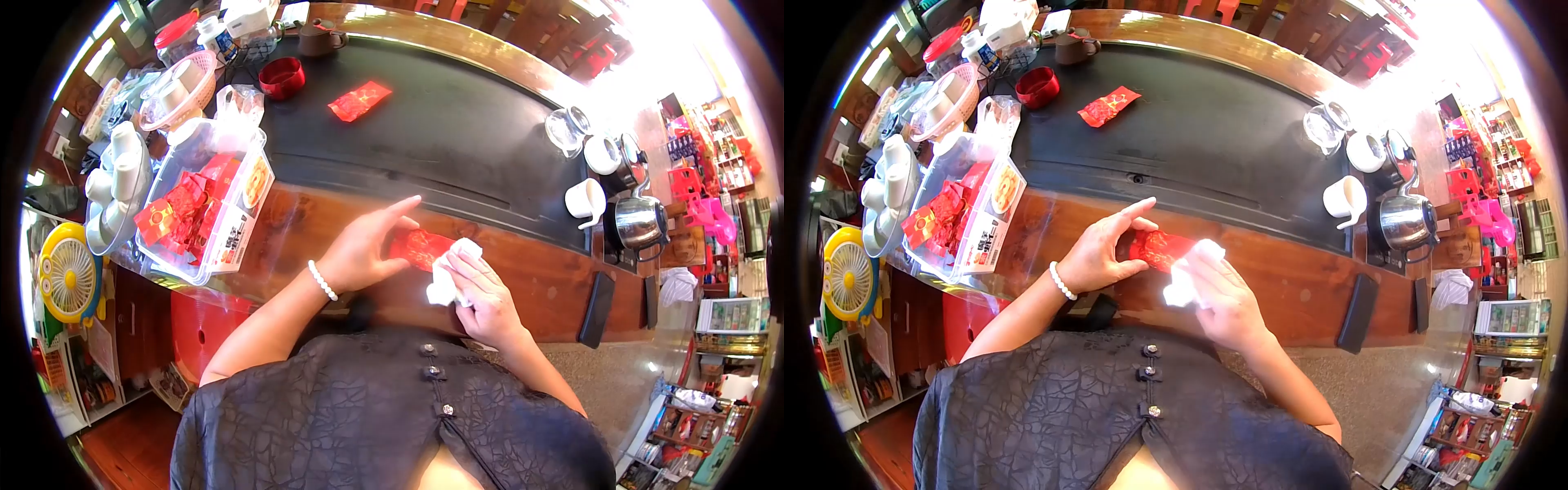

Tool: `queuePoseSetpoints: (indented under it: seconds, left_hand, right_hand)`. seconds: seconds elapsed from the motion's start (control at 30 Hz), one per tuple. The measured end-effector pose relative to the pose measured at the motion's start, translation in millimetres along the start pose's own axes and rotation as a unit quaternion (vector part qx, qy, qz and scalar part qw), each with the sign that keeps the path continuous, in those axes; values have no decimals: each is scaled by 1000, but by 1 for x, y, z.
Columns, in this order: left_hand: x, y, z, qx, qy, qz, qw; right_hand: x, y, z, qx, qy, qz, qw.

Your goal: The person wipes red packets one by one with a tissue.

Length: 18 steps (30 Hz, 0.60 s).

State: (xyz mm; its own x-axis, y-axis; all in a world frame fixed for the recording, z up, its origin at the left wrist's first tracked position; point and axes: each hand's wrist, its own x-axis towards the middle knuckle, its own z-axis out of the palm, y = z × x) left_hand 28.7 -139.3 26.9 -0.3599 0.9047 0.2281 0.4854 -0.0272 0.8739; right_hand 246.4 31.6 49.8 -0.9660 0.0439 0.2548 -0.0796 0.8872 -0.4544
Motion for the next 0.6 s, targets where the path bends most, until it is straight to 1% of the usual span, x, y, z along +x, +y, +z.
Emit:
queuePoseSetpoints:
  seconds: [0.03, 0.13, 0.17, 0.2, 0.27, 0.33, 0.4, 0.43, 0.5, 0.53, 0.6]
  left_hand:
    - [0, 0, 0, -3, -3, -5, 1000]
    - [0, 1, -1, 3, -1, 7, 1000]
    - [0, 1, -1, 2, 0, 6, 1000]
    - [0, 2, -1, 1, 0, 6, 1000]
    - [1, 2, -1, -18, -5, -8, 1000]
    - [1, -1, 1, -52, -14, -40, 998]
    - [1, -6, 3, -12, 12, 15, 1000]
    - [1, -7, 2, 9, 26, 42, 999]
    - [1, -6, 1, -1, 16, 18, 1000]
    - [0, -5, 1, -7, 9, 6, 1000]
    - [0, -6, 1, 3, 5, 21, 1000]
  right_hand:
    - [-2, 3, -1, 13, 13, -11, 1000]
    - [2, 5, -3, 147, 101, 96, 979]
    - [7, 0, -6, 161, 145, 135, 967]
    - [12, 6, 1, 142, 193, 135, 962]
    - [39, 0, 2, 71, 233, 35, 969]
    - [53, -9, 12, 3, 151, 25, 988]
    - [63, -24, 31, 4, 75, 12, 997]
    - [64, -29, 34, 0, 82, 7, 997]
    - [66, -40, 34, -10, 94, -2, 995]
    - [65, -40, 29, 9, 72, -26, 997]
    - [59, -33, 16, 43, 27, -73, 996]
